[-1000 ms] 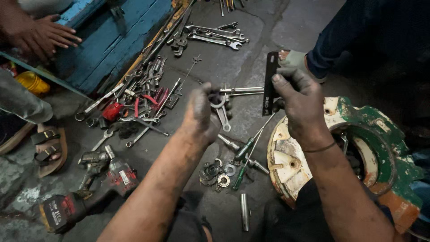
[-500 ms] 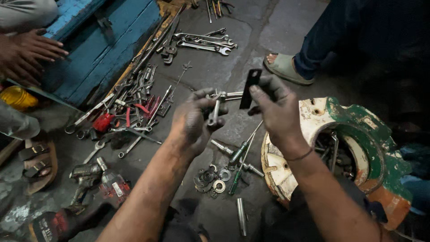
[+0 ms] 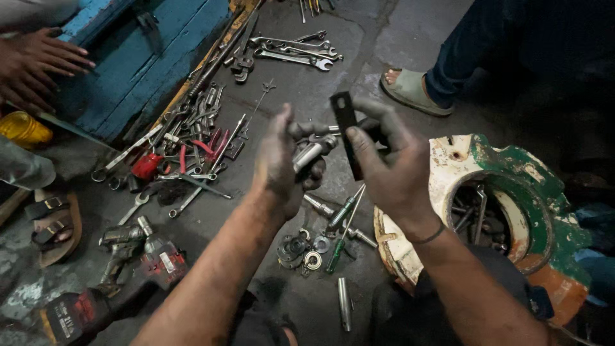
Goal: The person sits on the floor and uses a file to deburr and smooth the edges of a small metal component. They repeatedly rotate the part and file different sides while surrounded by scattered tools and parts.
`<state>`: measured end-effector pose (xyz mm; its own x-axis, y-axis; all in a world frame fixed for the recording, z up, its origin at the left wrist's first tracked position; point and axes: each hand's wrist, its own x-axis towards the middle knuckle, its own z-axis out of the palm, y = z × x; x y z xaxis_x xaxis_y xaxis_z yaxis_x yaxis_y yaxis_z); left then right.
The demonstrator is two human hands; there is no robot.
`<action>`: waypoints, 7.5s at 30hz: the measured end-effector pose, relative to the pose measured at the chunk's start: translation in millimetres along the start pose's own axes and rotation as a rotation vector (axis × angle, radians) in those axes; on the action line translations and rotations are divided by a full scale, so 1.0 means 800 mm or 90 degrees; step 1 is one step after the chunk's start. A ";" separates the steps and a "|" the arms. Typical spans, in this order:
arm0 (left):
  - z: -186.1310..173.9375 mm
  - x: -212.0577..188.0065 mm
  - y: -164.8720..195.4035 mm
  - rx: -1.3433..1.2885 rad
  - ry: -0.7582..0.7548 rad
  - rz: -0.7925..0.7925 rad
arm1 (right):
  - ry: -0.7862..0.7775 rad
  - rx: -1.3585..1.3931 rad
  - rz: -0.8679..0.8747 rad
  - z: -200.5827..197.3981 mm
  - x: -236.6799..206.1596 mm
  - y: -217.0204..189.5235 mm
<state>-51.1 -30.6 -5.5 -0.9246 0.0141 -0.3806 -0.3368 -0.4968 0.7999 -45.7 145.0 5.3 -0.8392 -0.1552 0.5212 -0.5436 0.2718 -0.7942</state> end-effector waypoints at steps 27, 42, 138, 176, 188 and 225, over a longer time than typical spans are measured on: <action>-0.010 -0.001 0.004 -0.211 -0.078 0.032 | -0.055 -0.133 -0.133 0.039 -0.016 -0.044; -0.011 0.008 0.019 -0.218 -0.008 -0.011 | -0.111 0.093 0.049 0.038 -0.002 -0.012; -0.022 -0.007 0.017 0.267 0.041 0.139 | 0.036 0.019 -0.232 0.035 -0.019 -0.019; -0.014 0.011 0.020 0.241 0.083 0.204 | 0.006 -0.020 -0.143 0.026 -0.001 -0.026; -0.011 0.014 0.014 0.264 0.080 0.268 | -0.043 0.002 -0.181 0.023 0.002 -0.027; -0.017 0.001 0.025 0.231 0.058 0.165 | 0.033 0.278 0.126 0.001 0.013 -0.007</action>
<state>-56.3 -52.5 3.8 -0.9727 -0.1555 -0.1724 -0.1517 -0.1365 0.9790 -51.3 140.8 14.9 -0.9315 -0.0902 0.3525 -0.3394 -0.1339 -0.9311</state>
